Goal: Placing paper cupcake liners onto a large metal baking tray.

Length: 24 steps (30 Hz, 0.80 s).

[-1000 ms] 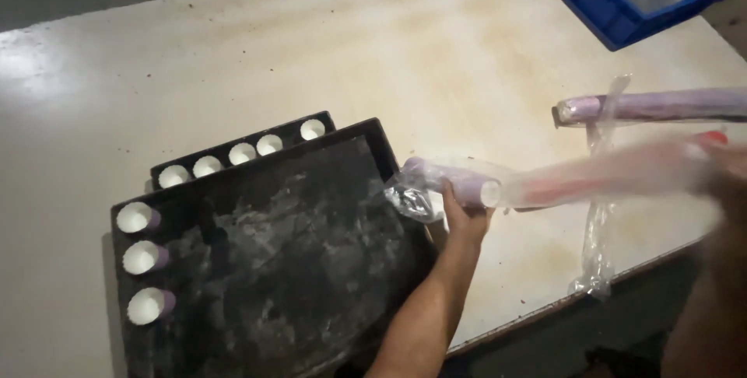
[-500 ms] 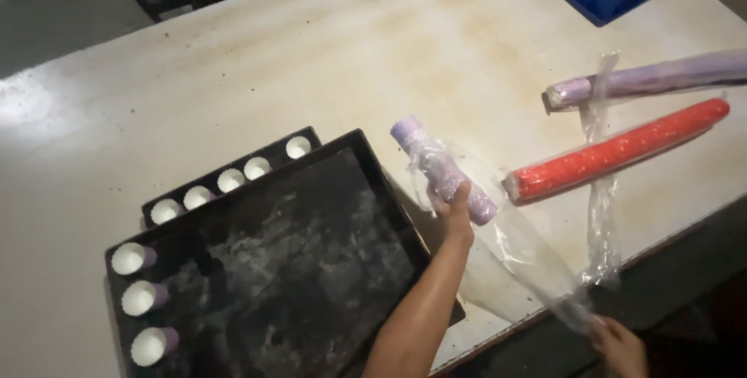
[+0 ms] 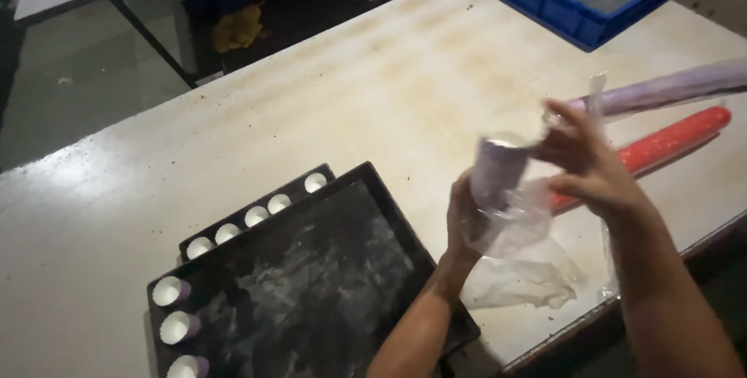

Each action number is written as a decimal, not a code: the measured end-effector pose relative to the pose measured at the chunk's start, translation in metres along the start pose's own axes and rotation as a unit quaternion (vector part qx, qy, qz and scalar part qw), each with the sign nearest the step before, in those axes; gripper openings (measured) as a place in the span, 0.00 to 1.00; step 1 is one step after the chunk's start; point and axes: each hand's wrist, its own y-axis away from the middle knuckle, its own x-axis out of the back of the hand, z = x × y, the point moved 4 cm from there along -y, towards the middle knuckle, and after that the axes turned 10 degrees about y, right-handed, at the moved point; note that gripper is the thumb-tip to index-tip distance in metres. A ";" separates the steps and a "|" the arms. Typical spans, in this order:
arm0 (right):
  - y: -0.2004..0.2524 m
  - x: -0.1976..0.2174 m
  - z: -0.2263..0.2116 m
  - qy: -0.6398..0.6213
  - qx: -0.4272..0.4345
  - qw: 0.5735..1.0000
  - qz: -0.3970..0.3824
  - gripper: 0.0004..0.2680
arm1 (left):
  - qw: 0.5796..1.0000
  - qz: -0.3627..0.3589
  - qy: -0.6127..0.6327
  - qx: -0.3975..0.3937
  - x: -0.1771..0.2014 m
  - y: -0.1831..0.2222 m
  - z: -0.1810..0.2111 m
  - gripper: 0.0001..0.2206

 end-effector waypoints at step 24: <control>0.150 0.148 0.275 -0.357 0.002 0.844 0.400 0.24 | 0.827 -0.318 -0.431 -0.169 -0.065 0.093 0.010 0.07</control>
